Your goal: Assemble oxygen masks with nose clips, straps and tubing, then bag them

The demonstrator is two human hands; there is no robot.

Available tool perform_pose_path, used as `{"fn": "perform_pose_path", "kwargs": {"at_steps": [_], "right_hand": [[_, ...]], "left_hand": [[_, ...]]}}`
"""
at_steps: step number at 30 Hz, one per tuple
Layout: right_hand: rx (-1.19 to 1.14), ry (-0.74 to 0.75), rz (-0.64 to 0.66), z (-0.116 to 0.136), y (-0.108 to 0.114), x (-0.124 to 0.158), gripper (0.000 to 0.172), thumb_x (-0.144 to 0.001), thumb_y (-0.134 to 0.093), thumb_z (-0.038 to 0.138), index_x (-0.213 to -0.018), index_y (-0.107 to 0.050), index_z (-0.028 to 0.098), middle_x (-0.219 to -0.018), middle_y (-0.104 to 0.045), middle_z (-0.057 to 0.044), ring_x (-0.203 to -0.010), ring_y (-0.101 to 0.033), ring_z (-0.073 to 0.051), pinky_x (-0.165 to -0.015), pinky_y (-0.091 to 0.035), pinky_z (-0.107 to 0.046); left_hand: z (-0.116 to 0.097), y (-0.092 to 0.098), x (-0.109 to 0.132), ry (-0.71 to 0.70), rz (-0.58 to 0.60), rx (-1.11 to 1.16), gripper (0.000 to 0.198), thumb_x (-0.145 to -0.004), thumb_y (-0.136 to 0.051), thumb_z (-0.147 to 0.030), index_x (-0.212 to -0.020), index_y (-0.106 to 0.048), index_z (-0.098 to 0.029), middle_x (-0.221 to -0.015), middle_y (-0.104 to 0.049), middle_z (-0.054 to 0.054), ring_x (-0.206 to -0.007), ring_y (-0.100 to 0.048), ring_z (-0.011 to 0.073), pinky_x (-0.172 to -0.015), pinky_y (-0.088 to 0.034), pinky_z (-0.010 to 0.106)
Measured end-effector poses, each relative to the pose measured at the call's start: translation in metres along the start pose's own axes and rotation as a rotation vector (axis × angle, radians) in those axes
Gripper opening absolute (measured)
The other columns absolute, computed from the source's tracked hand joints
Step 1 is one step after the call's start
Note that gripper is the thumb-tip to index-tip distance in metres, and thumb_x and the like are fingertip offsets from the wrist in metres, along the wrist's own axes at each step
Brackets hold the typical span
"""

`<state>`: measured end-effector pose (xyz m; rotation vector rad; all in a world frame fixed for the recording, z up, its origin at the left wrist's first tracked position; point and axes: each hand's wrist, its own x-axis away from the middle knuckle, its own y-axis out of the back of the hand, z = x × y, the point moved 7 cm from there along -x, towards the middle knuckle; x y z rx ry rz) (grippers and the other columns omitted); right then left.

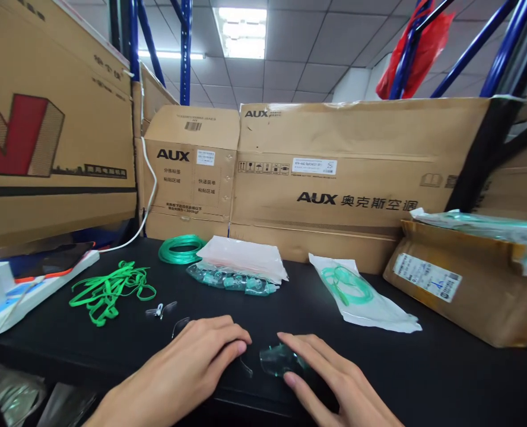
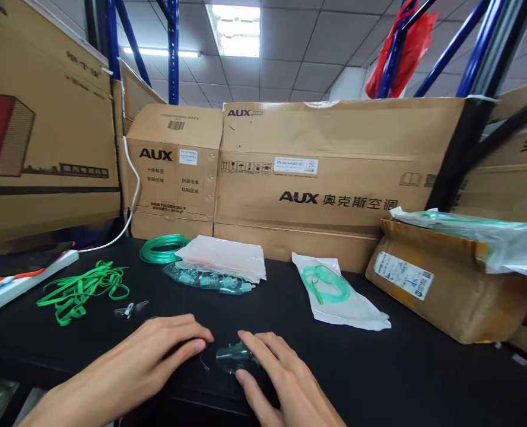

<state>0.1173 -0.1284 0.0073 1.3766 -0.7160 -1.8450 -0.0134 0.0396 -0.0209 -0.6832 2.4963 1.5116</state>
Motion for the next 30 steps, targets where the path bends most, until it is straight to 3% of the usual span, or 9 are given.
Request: {"fn": "perform_pose_path", "kwargs": {"at_steps": [2,5,8,16,22,26,30], "right_hand": [[0.022,-0.026,0.049,-0.004,-0.004,0.002,0.052,-0.096,-0.064,0.033,-0.146,-0.052,0.036,-0.138,-0.067,-0.002,-0.122,-0.068,-0.025,-0.101,-0.058,-0.035],[0.053,-0.065,0.109,-0.012,-0.012,0.007,0.054,-0.097,-0.063,0.036,-0.149,-0.049,0.036,-0.144,-0.063,-0.003,-0.129,-0.063,-0.026,-0.106,-0.055,-0.039],[0.051,-0.1,0.101,-0.018,-0.014,0.01,0.047,-0.098,-0.062,0.036,-0.144,-0.055,0.035,-0.14,-0.066,-0.003,-0.128,-0.063,-0.025,-0.105,-0.055,-0.038],[0.008,-0.082,0.06,0.003,-0.004,0.011,0.044,-0.09,-0.072,0.033,-0.133,-0.064,0.035,-0.13,-0.072,-0.004,-0.116,-0.071,-0.025,-0.099,-0.059,-0.035],[0.006,-0.1,0.059,0.006,-0.009,0.014,0.041,-0.09,-0.072,0.035,-0.13,-0.065,0.034,-0.127,-0.073,-0.004,-0.116,-0.071,-0.027,-0.104,-0.056,-0.04],[-0.05,-0.132,0.081,0.008,-0.009,0.012,0.039,-0.09,-0.072,0.035,-0.129,-0.065,0.035,-0.128,-0.072,-0.002,-0.119,-0.068,-0.026,-0.105,-0.055,-0.037],[-0.177,-0.155,0.15,0.019,-0.009,0.002,0.025,-0.092,-0.068,0.024,-0.116,-0.069,0.032,-0.108,-0.076,0.001,-0.101,-0.073,-0.02,-0.093,-0.058,-0.028]], "left_hand": [[0.004,-0.001,0.005,0.006,0.043,0.006,0.03,-0.104,-0.051,-0.04,-0.132,-0.057,-0.046,-0.14,-0.059,-0.006,-0.136,-0.051,0.0226,-0.116,-0.036,0.039],[-0.003,-0.003,0.004,-0.049,0.106,0.044,0.019,-0.105,-0.049,-0.03,-0.116,-0.061,-0.038,-0.131,-0.059,-0.005,-0.125,-0.056,0.0186,-0.107,-0.043,0.03],[-0.014,-0.002,-0.002,-0.105,0.087,0.074,0.023,-0.106,-0.038,-0.019,-0.102,-0.058,-0.029,-0.115,-0.059,-0.002,-0.105,-0.061,0.0145,-0.093,-0.047,0.024],[-0.041,-0.004,0.003,-0.212,0.035,0.09,0.033,-0.101,-0.034,-0.002,-0.104,-0.055,-0.028,-0.123,-0.055,0.0,-0.099,-0.062,0.0119,-0.088,-0.047,0.02],[-0.044,-0.013,0.0,-0.219,0.047,0.092,0.02,-0.105,-0.043,-0.016,-0.11,-0.056,-0.03,-0.126,-0.058,0.0,-0.11,-0.061,0.0186,-0.096,-0.047,0.029],[-0.038,-0.01,-0.001,-0.169,0.024,0.224,0.017,-0.103,-0.053,-0.019,-0.114,-0.057,-0.032,-0.121,-0.062,-0.003,-0.11,-0.061,0.0166,-0.096,-0.046,0.026],[-0.035,-0.007,-0.001,-0.107,0.008,0.323,0.02,-0.097,-0.066,-0.021,-0.112,-0.062,-0.034,-0.114,-0.066,-0.006,-0.1,-0.063,0.0136,-0.091,-0.047,0.022]]}}
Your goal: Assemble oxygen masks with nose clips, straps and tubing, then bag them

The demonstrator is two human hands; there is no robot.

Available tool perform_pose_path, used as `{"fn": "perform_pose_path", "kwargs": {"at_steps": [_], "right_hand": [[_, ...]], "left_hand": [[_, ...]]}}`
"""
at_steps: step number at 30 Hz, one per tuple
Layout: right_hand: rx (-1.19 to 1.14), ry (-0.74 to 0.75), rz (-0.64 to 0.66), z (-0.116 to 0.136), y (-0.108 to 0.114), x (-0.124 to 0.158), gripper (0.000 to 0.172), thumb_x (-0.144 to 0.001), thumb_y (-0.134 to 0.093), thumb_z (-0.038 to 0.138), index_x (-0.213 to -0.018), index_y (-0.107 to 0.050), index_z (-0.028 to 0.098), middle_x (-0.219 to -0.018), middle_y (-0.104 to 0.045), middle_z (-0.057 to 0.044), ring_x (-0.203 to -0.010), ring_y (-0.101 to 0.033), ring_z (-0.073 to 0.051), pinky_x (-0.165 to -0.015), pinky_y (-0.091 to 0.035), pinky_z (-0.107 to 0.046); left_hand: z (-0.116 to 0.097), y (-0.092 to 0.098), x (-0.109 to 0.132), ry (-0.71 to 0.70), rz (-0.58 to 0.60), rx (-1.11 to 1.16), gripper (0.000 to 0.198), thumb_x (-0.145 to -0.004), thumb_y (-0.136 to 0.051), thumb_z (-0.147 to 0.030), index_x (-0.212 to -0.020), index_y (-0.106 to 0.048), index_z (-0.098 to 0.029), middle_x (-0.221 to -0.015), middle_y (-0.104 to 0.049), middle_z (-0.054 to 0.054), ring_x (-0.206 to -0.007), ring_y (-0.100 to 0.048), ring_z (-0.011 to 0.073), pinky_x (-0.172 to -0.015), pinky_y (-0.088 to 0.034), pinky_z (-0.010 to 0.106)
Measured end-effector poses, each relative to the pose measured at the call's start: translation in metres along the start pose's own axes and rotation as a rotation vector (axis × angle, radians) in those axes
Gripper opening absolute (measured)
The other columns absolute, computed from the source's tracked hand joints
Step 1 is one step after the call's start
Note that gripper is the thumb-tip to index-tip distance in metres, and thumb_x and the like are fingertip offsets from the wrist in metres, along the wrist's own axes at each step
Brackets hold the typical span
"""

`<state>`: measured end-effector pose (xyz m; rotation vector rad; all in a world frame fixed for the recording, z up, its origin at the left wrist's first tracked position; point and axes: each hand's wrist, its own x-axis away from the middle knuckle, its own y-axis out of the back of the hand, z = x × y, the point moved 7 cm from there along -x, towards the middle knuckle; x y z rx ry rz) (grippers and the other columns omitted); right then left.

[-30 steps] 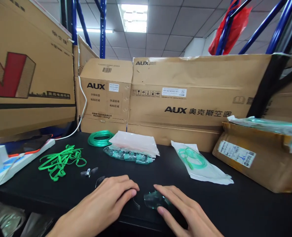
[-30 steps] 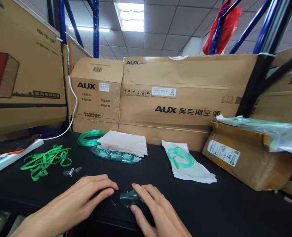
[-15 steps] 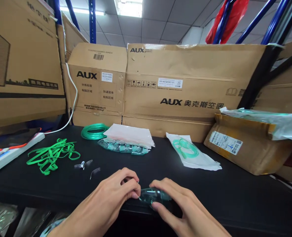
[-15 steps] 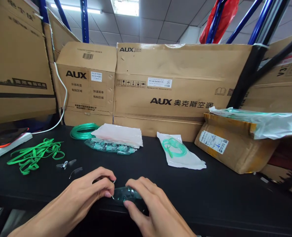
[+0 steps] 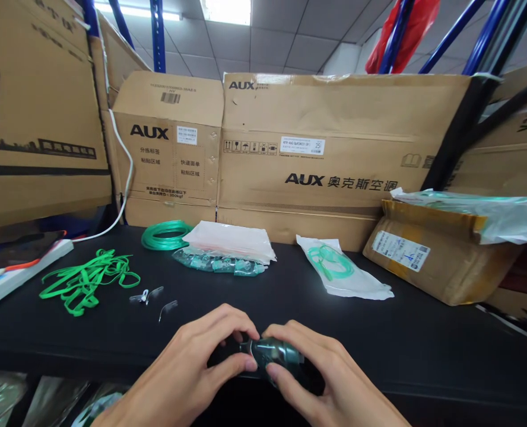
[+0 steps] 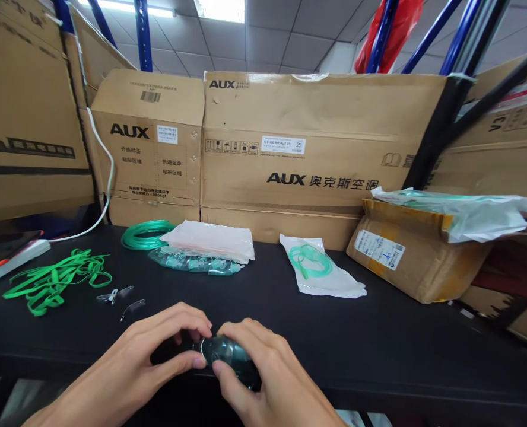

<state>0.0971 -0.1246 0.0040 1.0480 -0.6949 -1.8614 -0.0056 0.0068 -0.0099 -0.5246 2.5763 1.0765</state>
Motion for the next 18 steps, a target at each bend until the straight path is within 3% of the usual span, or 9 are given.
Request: {"fn": "perform_pose_path", "kwargs": {"at_steps": [4,8,10,14,18], "right_hand": [[-0.083,0.055,-0.041,0.013,0.004,-0.005,0.025,-0.09,-0.064,0.015,-0.109,-0.068,0.029,-0.095,-0.074,0.003,-0.086,-0.071,-0.016,-0.082,-0.056,-0.024],[-0.131,0.112,-0.024,0.017,0.003,-0.004,0.028,-0.088,-0.064,0.012,-0.11,-0.067,0.029,-0.094,-0.071,0.004,-0.082,-0.069,-0.014,-0.079,-0.054,-0.021],[-0.161,0.149,-0.063,0.018,0.004,-0.003,0.035,-0.087,-0.065,0.01,-0.116,-0.064,0.031,-0.099,-0.071,0.004,-0.087,-0.069,-0.014,-0.082,-0.054,-0.021],[-0.169,0.202,-0.177,0.016,0.003,-0.001,0.043,-0.086,-0.067,0.008,-0.123,-0.058,0.03,-0.106,-0.07,0.002,-0.093,-0.069,-0.014,-0.085,-0.055,-0.021],[-0.145,0.304,-0.278,0.019,-0.001,0.003,0.052,-0.088,-0.067,0.006,-0.131,-0.054,0.031,-0.111,-0.065,-0.004,-0.093,-0.069,-0.017,-0.082,-0.058,-0.026]], "left_hand": [[0.006,0.003,-0.001,0.055,-0.033,0.079,0.021,-0.091,-0.073,-0.025,-0.109,-0.069,-0.034,-0.108,-0.068,-0.005,-0.091,-0.062,0.0142,-0.082,-0.048,0.023],[0.021,-0.002,-0.003,0.19,-0.016,0.382,0.025,-0.085,-0.08,-0.039,-0.106,-0.071,-0.029,-0.099,-0.064,-0.002,-0.089,-0.06,0.0157,-0.078,-0.048,0.024],[0.027,-0.003,-0.002,0.252,-0.082,0.503,0.033,-0.082,-0.08,-0.046,-0.106,-0.068,-0.026,-0.094,-0.061,-0.001,-0.088,-0.059,0.016,-0.076,-0.049,0.024],[0.033,-0.001,0.005,0.361,-0.256,0.452,0.035,-0.082,-0.077,-0.053,-0.088,-0.063,-0.021,-0.078,-0.057,-0.003,-0.075,-0.055,0.015,-0.068,-0.046,0.024],[0.02,-0.005,0.005,0.28,-0.201,0.446,0.033,-0.089,-0.069,-0.054,-0.087,-0.07,-0.021,-0.08,-0.061,0.0,-0.074,-0.055,0.0152,-0.065,-0.046,0.023]]}}
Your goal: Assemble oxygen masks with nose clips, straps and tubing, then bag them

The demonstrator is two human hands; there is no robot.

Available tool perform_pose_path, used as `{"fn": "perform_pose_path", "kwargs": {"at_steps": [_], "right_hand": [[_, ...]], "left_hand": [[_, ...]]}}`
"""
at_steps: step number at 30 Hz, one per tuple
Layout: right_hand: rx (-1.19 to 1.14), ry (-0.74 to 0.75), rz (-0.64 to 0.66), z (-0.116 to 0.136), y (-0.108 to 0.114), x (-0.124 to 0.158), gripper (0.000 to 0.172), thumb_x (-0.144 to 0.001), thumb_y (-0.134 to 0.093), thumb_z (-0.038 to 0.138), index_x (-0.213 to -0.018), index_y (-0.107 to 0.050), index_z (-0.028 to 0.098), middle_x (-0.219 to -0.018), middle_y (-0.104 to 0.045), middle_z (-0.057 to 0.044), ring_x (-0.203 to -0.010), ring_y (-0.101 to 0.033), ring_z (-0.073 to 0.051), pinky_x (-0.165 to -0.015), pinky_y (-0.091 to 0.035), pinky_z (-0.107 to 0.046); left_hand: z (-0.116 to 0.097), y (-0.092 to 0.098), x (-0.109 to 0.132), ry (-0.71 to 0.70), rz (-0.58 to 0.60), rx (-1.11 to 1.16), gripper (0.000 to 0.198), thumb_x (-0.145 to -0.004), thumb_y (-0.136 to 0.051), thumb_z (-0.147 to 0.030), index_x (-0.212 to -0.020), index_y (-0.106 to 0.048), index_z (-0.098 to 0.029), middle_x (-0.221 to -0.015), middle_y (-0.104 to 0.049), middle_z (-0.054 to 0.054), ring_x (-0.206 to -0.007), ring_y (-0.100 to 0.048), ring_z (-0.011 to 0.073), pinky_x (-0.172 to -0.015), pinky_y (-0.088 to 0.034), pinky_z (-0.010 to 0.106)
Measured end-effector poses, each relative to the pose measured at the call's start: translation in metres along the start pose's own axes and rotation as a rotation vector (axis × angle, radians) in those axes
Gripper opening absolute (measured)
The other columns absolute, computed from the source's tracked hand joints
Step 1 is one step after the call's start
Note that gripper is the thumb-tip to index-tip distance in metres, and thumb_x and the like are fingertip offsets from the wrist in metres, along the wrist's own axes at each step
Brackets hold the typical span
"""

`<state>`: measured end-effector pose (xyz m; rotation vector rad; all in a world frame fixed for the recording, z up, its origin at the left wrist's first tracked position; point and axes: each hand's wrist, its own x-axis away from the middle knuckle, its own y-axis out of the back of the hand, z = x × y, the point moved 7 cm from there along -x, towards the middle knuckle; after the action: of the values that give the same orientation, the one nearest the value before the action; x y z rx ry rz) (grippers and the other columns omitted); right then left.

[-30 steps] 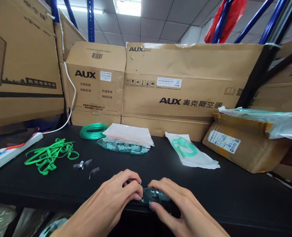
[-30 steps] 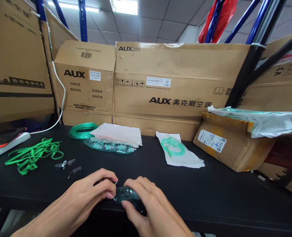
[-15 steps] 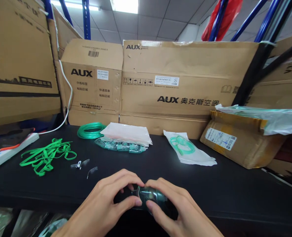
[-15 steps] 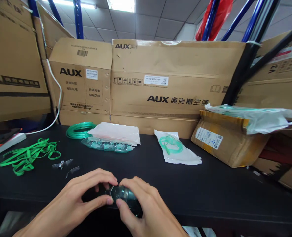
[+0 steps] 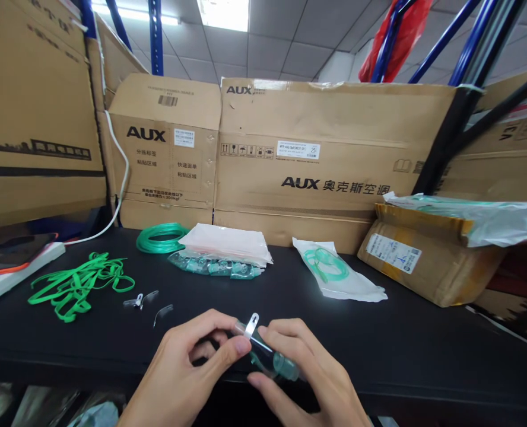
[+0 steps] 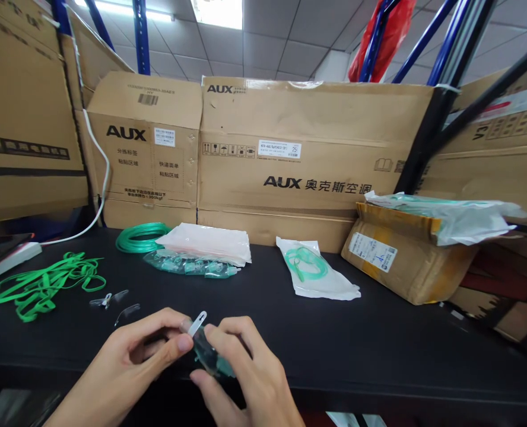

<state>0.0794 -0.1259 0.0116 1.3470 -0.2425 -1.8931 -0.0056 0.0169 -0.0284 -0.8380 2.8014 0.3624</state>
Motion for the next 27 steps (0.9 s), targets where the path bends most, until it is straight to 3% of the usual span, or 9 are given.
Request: {"fn": "perform_pose_path", "kwargs": {"at_steps": [3,6,8,10,15,20,24,27], "right_hand": [[-0.106,-0.038,-0.01,-0.001,0.0,0.001,0.044,-0.089,-0.074,0.022,-0.129,-0.059,0.033,-0.115,-0.065,-0.006,-0.1,-0.068,-0.021,-0.087,-0.058,-0.031],[-0.378,-0.3,0.012,-0.012,-0.001,0.0,0.043,-0.093,-0.064,0.057,-0.126,-0.063,0.03,-0.112,-0.07,-0.007,-0.102,-0.07,-0.024,-0.089,-0.059,-0.034],[-0.51,-0.521,0.035,-0.021,-0.004,0.003,0.042,-0.097,-0.055,0.059,-0.125,-0.065,0.029,-0.106,-0.073,-0.006,-0.098,-0.071,-0.023,-0.087,-0.058,-0.033],[-0.6,-0.648,0.079,-0.023,-0.009,0.006,0.037,-0.095,-0.06,0.056,-0.116,-0.069,0.027,-0.1,-0.072,-0.005,-0.096,-0.069,-0.022,-0.083,-0.056,-0.031],[-0.839,-0.733,0.091,-0.019,-0.015,0.008,0.035,-0.085,-0.076,0.051,-0.095,-0.064,0.021,-0.089,-0.062,-0.001,-0.084,-0.057,-0.016,-0.073,-0.044,-0.024],[-0.975,-0.737,0.061,-0.016,-0.018,0.009,0.037,-0.083,-0.081,0.049,-0.086,-0.06,0.018,-0.08,-0.054,0.002,-0.074,-0.045,-0.011,-0.068,-0.036,-0.023],[-0.951,-0.775,0.027,-0.017,-0.02,0.01,0.039,-0.076,-0.087,0.049,-0.085,-0.066,0.017,-0.077,-0.056,0.001,-0.071,-0.046,-0.011,-0.066,-0.036,-0.023],[-0.932,-0.761,-0.014,-0.016,-0.019,0.008,0.038,-0.073,-0.089,0.049,-0.08,-0.07,0.017,-0.074,-0.056,0.003,-0.069,-0.047,-0.01,-0.064,-0.036,-0.023]], "left_hand": [[-0.007,-0.006,0.004,-0.04,0.111,0.114,0.03,-0.093,-0.066,-0.052,-0.09,-0.073,-0.023,-0.08,-0.061,0.0,-0.068,-0.055,0.0127,-0.055,-0.043,0.019],[-0.016,-0.004,0.007,-0.142,0.115,0.129,0.023,-0.094,-0.067,-0.045,-0.086,-0.073,-0.025,-0.078,-0.063,-0.001,-0.067,-0.057,0.0118,-0.058,-0.047,0.018],[-0.023,-0.003,0.009,-0.244,0.105,0.088,0.021,-0.095,-0.068,-0.042,-0.084,-0.074,-0.025,-0.08,-0.066,-0.001,-0.072,-0.06,0.0126,-0.066,-0.049,0.019],[-0.026,-0.002,0.01,-0.284,0.094,0.07,0.021,-0.095,-0.067,-0.041,-0.084,-0.075,-0.025,-0.079,-0.068,-0.001,-0.072,-0.062,0.0131,-0.067,-0.05,0.019],[-0.028,-0.003,0.01,-0.317,0.11,0.043,0.016,-0.096,-0.068,-0.037,-0.094,-0.08,-0.026,-0.086,-0.073,0.001,-0.077,-0.067,0.0148,-0.071,-0.053,0.02],[-0.031,0.0,0.009,-0.364,0.076,0.048,0.016,-0.093,-0.072,-0.031,-0.105,-0.081,-0.036,-0.088,-0.078,-0.003,-0.078,-0.07,0.0121,-0.069,-0.054,0.015],[-0.033,0.0,0.01,-0.399,0.07,0.058,0.012,-0.092,-0.074,-0.029,-0.095,-0.083,-0.037,-0.088,-0.079,-0.004,-0.077,-0.071,0.0109,-0.071,-0.056,0.013],[-0.032,0.0,0.009,-0.401,0.051,0.058,0.015,-0.091,-0.075,-0.03,-0.101,-0.082,-0.038,-0.087,-0.078,-0.004,-0.076,-0.071,0.0103,-0.07,-0.056,0.012]]}}
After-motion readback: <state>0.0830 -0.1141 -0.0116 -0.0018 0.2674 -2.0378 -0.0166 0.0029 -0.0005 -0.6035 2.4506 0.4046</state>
